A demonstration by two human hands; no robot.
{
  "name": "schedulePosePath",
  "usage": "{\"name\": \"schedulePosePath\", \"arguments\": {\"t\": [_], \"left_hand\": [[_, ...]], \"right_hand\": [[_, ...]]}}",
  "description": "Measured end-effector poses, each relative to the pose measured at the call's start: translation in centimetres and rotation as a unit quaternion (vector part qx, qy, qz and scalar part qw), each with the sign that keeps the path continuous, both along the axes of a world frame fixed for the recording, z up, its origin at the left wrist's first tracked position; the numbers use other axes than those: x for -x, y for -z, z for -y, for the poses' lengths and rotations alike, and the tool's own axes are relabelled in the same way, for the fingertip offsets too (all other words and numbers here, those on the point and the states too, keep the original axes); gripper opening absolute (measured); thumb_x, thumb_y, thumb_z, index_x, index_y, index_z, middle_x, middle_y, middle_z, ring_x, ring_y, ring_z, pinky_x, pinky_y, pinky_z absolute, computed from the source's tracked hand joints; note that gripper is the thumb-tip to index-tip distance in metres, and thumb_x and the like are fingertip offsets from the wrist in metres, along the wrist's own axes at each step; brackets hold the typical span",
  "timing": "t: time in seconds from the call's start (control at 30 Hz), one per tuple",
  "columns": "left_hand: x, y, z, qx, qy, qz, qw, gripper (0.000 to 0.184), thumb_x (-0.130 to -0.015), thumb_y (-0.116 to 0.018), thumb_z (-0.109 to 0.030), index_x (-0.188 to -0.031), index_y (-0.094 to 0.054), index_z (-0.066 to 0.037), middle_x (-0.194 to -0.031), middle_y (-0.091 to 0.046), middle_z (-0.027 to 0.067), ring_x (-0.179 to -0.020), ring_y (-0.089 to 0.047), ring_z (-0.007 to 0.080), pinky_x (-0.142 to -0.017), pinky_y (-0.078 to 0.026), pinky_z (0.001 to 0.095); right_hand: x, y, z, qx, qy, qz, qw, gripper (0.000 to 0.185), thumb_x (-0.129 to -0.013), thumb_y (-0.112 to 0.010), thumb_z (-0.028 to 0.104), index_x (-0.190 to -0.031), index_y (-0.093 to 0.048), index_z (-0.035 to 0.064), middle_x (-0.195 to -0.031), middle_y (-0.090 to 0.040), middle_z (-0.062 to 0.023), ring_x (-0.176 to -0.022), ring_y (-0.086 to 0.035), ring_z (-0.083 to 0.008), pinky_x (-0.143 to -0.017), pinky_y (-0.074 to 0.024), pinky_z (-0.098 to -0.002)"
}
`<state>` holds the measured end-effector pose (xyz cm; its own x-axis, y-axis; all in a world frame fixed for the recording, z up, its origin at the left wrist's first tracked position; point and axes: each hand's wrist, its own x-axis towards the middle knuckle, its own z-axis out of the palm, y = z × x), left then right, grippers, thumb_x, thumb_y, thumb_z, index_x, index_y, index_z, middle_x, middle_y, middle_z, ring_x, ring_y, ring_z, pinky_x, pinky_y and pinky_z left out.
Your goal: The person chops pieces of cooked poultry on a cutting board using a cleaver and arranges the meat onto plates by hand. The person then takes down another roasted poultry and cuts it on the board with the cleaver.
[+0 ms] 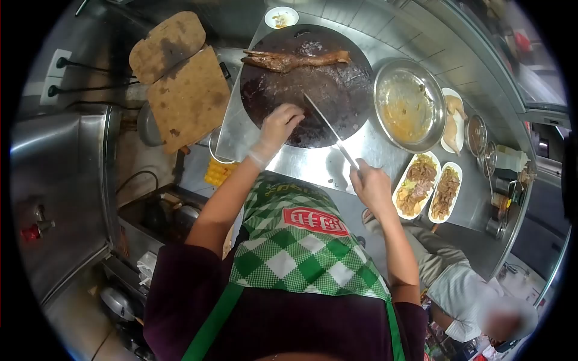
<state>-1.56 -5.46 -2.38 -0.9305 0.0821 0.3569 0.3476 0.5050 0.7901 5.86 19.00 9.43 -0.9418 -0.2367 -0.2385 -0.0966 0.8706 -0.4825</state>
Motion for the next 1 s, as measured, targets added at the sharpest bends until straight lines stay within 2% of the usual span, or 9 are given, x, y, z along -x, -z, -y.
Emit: {"name": "schedulePosePath", "arguments": {"t": [0.17, 0.37, 0.47, 0.67, 0.77, 0.87, 1.0], "left_hand": [[0.0, -0.1, 0.2, 0.03, -0.003, 0.005, 1.0, 0.012, -0.076, -0.067, 0.0, -0.088, -0.065, 0.0, -0.091, -0.064, 0.0127, -0.083, -0.063, 0.0312, -0.071, -0.051, 0.0352], [0.4, 0.1, 0.0, 0.034, -0.012, 0.011, 0.999, 0.013, -0.076, -0.067, 0.0, -0.089, -0.066, -0.001, -0.091, -0.063, 0.0127, -0.082, -0.063, 0.0325, -0.07, -0.052, 0.0365], [0.7, 0.5, 0.0, 0.037, -0.012, 0.014, 0.999, 0.013, -0.077, -0.067, -0.003, -0.09, -0.067, -0.002, -0.09, -0.064, 0.0119, -0.08, -0.064, 0.0314, -0.068, -0.052, 0.0357], [0.7, -0.1, -0.2, 0.025, -0.017, -0.014, 0.999, 0.011, -0.079, -0.068, -0.006, -0.09, -0.068, -0.003, -0.088, -0.065, 0.0099, -0.078, -0.064, 0.0295, -0.067, -0.052, 0.0344], [0.4, 0.2, -0.3, 0.024, -0.021, -0.013, 0.999, 0.012, -0.079, -0.068, -0.005, -0.09, -0.068, -0.003, -0.089, -0.065, 0.01, -0.078, -0.064, 0.0297, -0.067, -0.052, 0.0345], [0.3, 0.2, -0.3, 0.037, -0.024, -0.015, 0.999, 0.013, -0.078, -0.067, -0.004, -0.091, -0.067, -0.003, -0.089, -0.064, 0.0107, -0.079, -0.064, 0.0307, -0.067, -0.052, 0.0351], [0.3, -0.1, -0.1, 0.04, -0.018, -0.008, 0.999, 0.015, -0.077, -0.067, -0.002, -0.092, -0.067, -0.002, -0.09, -0.064, 0.0117, -0.079, -0.063, 0.0319, -0.067, -0.052, 0.0359]], "right_hand": [[0.2, 0.8, 0.2, -0.05, -0.063, -0.035, 0.996, 0.016, -0.086, -0.056, 0.017, -0.094, -0.06, 0.0041, -0.066, -0.064, -0.0177, -0.061, -0.064, -0.0359, -0.057, -0.0518, -0.0439], [2.0, 0.6, 1.3, -0.08, -0.081, 0.037, 0.993, 0.015, -0.085, -0.055, 0.014, -0.093, -0.058, 0.0023, -0.065, -0.062, -0.02, -0.062, -0.062, -0.0385, -0.059, -0.0496, -0.0476], [3.9, 2.3, 2.7, -0.088, -0.072, 0.039, 0.993, 0.021, -0.089, -0.05, 0.019, -0.09, -0.06, 0.0001, -0.066, -0.062, -0.0237, -0.065, -0.065, -0.0383, -0.06, -0.0516, -0.0469], [3.5, 2.6, 0.3, -0.034, -0.031, 0.037, 0.998, 0.022, -0.087, -0.052, 0.018, -0.098, -0.062, 0.0021, -0.067, -0.064, -0.0209, -0.068, -0.064, -0.0389, -0.065, -0.0513, -0.0469], [2.7, 0.2, -0.3, -0.05, -0.039, 0.035, 0.997, 0.022, -0.086, -0.054, 0.017, -0.101, -0.063, 0.0039, -0.068, -0.064, -0.0192, -0.067, -0.064, -0.0381, -0.066, -0.0517, -0.0461], [2.0, -0.1, 0.0, -0.059, -0.067, -0.012, 0.996, 0.019, -0.084, -0.055, 0.015, -0.098, -0.062, 0.0029, -0.068, -0.064, -0.0196, -0.065, -0.064, -0.0375, -0.064, -0.0516, -0.0464], [2.1, -0.2, -0.3, -0.085, -0.094, 0.009, 0.992, 0.017, -0.084, -0.055, 0.015, -0.094, -0.061, 0.0017, -0.067, -0.063, -0.0208, -0.064, -0.064, -0.0375, -0.061, -0.0516, -0.0462]]}}
